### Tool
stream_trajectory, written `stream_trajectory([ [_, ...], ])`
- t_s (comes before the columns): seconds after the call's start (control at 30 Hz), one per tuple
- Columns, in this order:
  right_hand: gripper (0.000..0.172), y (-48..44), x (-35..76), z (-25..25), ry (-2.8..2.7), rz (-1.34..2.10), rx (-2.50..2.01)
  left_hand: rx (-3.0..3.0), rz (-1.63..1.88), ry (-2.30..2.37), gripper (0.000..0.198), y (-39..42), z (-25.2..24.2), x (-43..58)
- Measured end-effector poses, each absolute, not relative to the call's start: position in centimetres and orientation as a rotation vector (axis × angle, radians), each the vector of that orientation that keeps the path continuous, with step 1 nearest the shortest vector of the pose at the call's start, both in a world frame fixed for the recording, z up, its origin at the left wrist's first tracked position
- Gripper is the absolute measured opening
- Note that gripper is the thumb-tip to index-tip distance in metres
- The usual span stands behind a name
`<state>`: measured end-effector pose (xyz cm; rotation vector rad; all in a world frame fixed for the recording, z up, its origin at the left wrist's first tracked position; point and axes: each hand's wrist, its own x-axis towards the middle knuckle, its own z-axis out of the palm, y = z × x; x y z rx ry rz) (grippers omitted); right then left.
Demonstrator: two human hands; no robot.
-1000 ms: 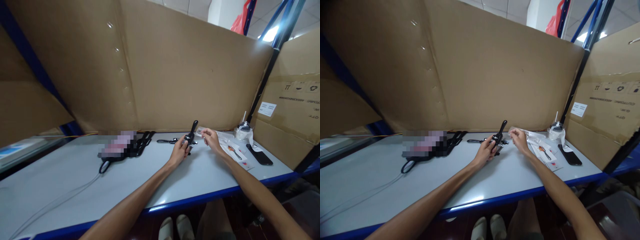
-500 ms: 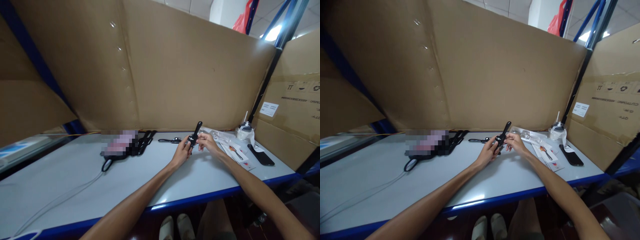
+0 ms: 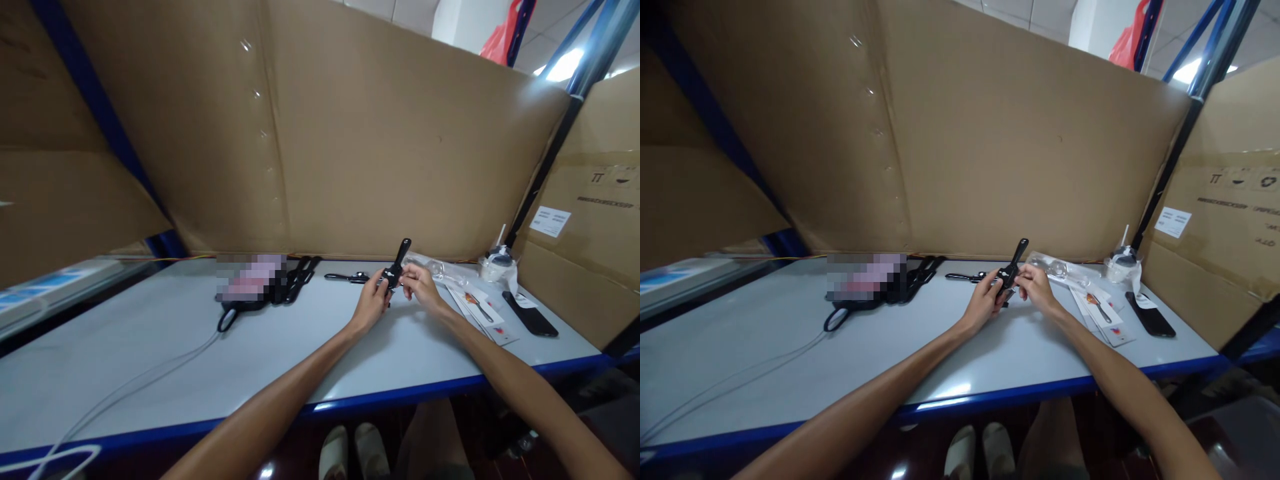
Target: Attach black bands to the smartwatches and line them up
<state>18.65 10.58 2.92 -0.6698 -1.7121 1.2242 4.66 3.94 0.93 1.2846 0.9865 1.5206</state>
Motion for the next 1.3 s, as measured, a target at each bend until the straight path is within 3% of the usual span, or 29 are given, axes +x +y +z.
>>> stream_trajectory([
  [0.17, 0.018, 10.51, 18.67, 2.96, -1.718, 1.234, -0.664, 1.289, 1.498, 1.004, 0.05, 4.0, 0.88, 4.57],
  [0.4, 0.019, 10.66, 18.61, 2.71, -1.703, 1.231, -0.669, 1.29, 1.501, 0.977, 0.072, 3.64, 1.04, 4.53],
  [0.97, 0.02, 10.67, 18.72, 2.92, -1.717, 1.242, -0.689, 1.286, 1.458, 0.939, 0.08, 3.71, 0.73, 4.32],
  [1.3, 0.021, 10.58, 18.58, 2.8, -1.691, 1.248, -0.684, 1.26, 1.445, 0.967, 0.069, 3.36, 1.2, 4.37],
])
